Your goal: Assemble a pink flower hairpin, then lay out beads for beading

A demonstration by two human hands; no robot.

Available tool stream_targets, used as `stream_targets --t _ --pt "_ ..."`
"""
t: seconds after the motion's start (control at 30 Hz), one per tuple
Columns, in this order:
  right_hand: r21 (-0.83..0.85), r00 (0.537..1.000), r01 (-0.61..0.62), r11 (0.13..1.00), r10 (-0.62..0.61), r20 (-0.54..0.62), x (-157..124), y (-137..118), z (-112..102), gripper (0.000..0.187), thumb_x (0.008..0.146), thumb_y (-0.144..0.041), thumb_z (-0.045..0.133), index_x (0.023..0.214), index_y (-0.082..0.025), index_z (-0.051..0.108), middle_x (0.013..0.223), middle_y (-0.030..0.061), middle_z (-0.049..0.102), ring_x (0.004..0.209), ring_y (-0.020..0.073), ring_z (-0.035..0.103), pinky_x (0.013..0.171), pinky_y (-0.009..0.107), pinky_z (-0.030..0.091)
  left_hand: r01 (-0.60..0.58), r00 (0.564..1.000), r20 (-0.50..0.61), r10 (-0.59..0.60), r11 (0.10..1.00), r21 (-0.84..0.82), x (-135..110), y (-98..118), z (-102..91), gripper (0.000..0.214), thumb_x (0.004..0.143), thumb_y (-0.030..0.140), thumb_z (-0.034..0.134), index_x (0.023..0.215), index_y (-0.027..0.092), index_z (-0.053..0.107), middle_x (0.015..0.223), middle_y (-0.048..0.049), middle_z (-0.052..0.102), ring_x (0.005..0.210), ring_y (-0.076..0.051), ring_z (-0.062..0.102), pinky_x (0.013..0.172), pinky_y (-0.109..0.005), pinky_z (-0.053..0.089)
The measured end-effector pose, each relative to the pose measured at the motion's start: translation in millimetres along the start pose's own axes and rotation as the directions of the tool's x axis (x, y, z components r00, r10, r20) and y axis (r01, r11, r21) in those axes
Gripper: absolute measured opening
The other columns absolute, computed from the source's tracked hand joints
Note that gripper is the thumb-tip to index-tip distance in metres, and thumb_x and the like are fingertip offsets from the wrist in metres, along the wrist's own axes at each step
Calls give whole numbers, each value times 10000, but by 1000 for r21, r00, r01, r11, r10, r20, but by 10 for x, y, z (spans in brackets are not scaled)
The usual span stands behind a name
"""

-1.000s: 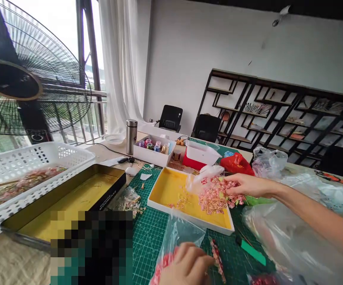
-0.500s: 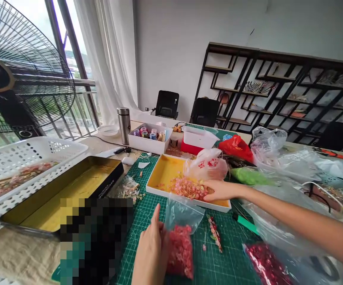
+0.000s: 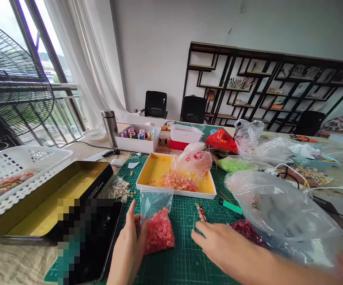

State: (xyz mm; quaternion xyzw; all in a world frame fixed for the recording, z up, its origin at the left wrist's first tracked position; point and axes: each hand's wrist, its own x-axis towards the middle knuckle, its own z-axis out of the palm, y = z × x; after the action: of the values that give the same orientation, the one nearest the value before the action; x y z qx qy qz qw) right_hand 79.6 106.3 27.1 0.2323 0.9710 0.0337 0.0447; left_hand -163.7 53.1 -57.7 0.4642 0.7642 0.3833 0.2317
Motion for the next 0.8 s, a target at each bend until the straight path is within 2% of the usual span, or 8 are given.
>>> stream_targets --t 0.03,0.13,0.27,0.37,0.5,0.63,0.73,0.8 --pt "-40 999 -42 998 41 -14 20 -63 154 380 651 68 539 944 -169 588 922 60 637 759 216 645 615 286 456 -2 1000 -12 2 1000 3 -10 -1 6 719 879 443 356 1494 133 151 1145 -141 634 957 -274 647 803 -386 482" --pt "-47 994 -111 993 111 -6 132 -129 449 412 619 134 450 887 -155 570 913 78 633 750 225 651 616 296 458 -42 998 -49 43 999 7 -24 1 -2 737 887 440 374 1506 147 100 1215 -160 609 998 -281 630 846 -413 474" --pt "5 991 -136 991 136 9 199 -111 548 383 649 148 416 811 -169 556 838 56 628 638 204 640 525 287 403 -15 1000 -24 13 996 -88 16 37 -62 752 886 379 401 1514 133 70 1227 -192 595 1001 -290 630 880 -449 452" --pt "55 985 -173 983 174 -16 151 -82 524 322 714 104 457 830 -180 555 842 38 608 631 190 633 519 287 388 40 999 3 -41 956 -289 95 50 -61 783 867 343 471 1518 137 88 1260 -216 577 1081 -304 605 936 -474 417" --pt "109 960 -253 961 263 -93 140 65 345 231 836 19 452 874 -186 553 924 29 584 706 164 636 590 271 417 79 996 79 -47 871 -484 227 18 26 828 854 344 506 1507 83 69 1202 -195 636 1078 -250 629 934 -388 460" --pt "127 878 -422 898 439 -188 336 396 133 235 919 -53 349 950 -153 559 965 73 569 726 193 625 604 297 415 93 992 119 -28 811 -577 267 48 77 877 829 436 580 1493 88 126 971 -78 700 865 -193 674 771 -292 508" --pt "163 840 -486 859 510 -186 481 609 101 252 907 -53 366 990 -126 592 1019 118 587 741 212 636 612 305 433 80 992 130 1 783 -616 192 144 42 819 780 496 647 1417 93 326 806 -7 681 731 -165 653 657 -245 487" --pt "205 847 -476 855 508 -157 478 640 127 257 890 -47 406 1000 -130 623 1017 116 607 777 221 648 657 311 465 83 987 158 26 757 -648 104 219 -1 642 765 499 675 1255 113 523 825 -16 692 810 -180 661 712 -244 495"
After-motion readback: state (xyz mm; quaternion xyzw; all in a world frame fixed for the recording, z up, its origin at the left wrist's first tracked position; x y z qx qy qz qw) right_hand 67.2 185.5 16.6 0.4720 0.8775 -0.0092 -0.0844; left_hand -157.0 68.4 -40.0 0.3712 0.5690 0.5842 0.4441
